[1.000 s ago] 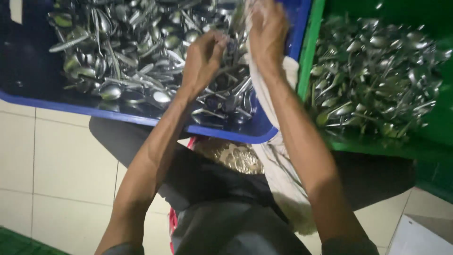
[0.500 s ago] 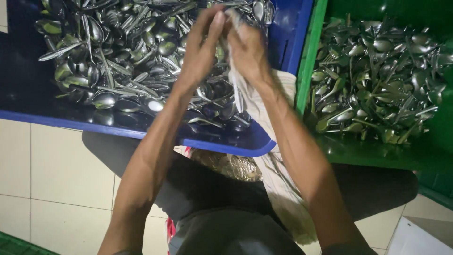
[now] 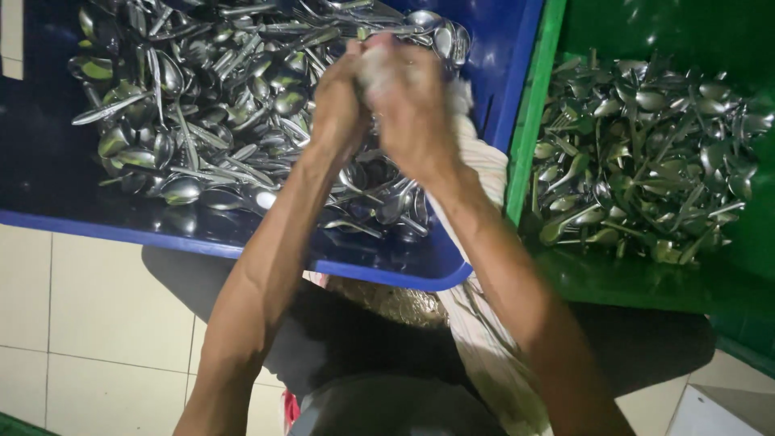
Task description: Polishing and cleaning metal spoons with a cloth while sorting them between bins.
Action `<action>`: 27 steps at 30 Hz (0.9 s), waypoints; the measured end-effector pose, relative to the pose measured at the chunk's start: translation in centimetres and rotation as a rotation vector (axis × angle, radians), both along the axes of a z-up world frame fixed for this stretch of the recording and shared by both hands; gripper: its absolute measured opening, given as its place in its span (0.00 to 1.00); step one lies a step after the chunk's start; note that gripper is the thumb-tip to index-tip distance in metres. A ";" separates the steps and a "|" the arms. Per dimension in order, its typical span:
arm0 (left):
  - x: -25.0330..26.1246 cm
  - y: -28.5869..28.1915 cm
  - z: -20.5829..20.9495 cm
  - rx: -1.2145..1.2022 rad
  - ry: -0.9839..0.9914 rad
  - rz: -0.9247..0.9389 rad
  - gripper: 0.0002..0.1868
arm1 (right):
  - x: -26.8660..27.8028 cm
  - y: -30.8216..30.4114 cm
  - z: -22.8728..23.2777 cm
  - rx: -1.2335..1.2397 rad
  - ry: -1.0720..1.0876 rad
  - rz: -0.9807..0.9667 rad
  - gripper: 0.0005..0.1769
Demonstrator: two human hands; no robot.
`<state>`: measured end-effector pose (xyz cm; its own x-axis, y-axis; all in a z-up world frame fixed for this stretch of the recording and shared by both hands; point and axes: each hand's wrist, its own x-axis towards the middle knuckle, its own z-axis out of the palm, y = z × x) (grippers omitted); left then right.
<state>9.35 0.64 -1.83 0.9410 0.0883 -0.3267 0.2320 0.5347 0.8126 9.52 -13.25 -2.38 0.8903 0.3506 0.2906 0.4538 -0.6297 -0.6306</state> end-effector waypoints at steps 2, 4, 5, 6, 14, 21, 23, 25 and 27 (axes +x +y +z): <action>-0.2 -0.6 0.3 -0.299 0.004 0.043 0.22 | -0.9 1.5 -1.0 -0.323 -0.202 0.165 0.29; -0.1 -0.5 0.3 -0.225 0.021 0.030 0.22 | -1.6 1.5 -0.6 -0.411 -0.167 0.179 0.30; 0.0 -0.3 0.4 -0.148 0.034 0.017 0.22 | -1.9 1.7 -0.2 -0.496 -0.137 0.192 0.31; 0.6 0.4 -0.5 -0.142 0.025 0.019 0.22 | -2.3 1.9 0.1 -0.491 -0.147 0.192 0.31; 1.3 2.4 -2.8 0.100 -0.137 0.334 0.23 | -2.3 -0.2 1.1 0.055 0.726 0.231 0.12; 0.2 -0.7 0.9 0.596 0.173 -0.139 0.24 | -1.3 0.1 0.2 0.105 0.487 0.114 0.20; -0.2 -0.8 2.2 0.159 0.105 -0.106 0.24 | -1.9 0.0 0.9 0.198 0.640 0.188 0.17; 0.4 0.0 0.3 0.158 0.090 0.002 0.24 | -2.1 -0.1 3.4 0.092 0.654 0.197 0.15; 0.1 0.6 -1.4 0.165 0.092 0.118 0.24 | -2.6 0.0 3.8 -0.008 0.684 0.216 0.20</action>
<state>9.49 1.26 -3.22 0.8879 0.2555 -0.3825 0.2526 0.4242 0.8696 6.91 -13.27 1.41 0.7824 0.5393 -0.3114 0.0732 -0.5763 -0.8140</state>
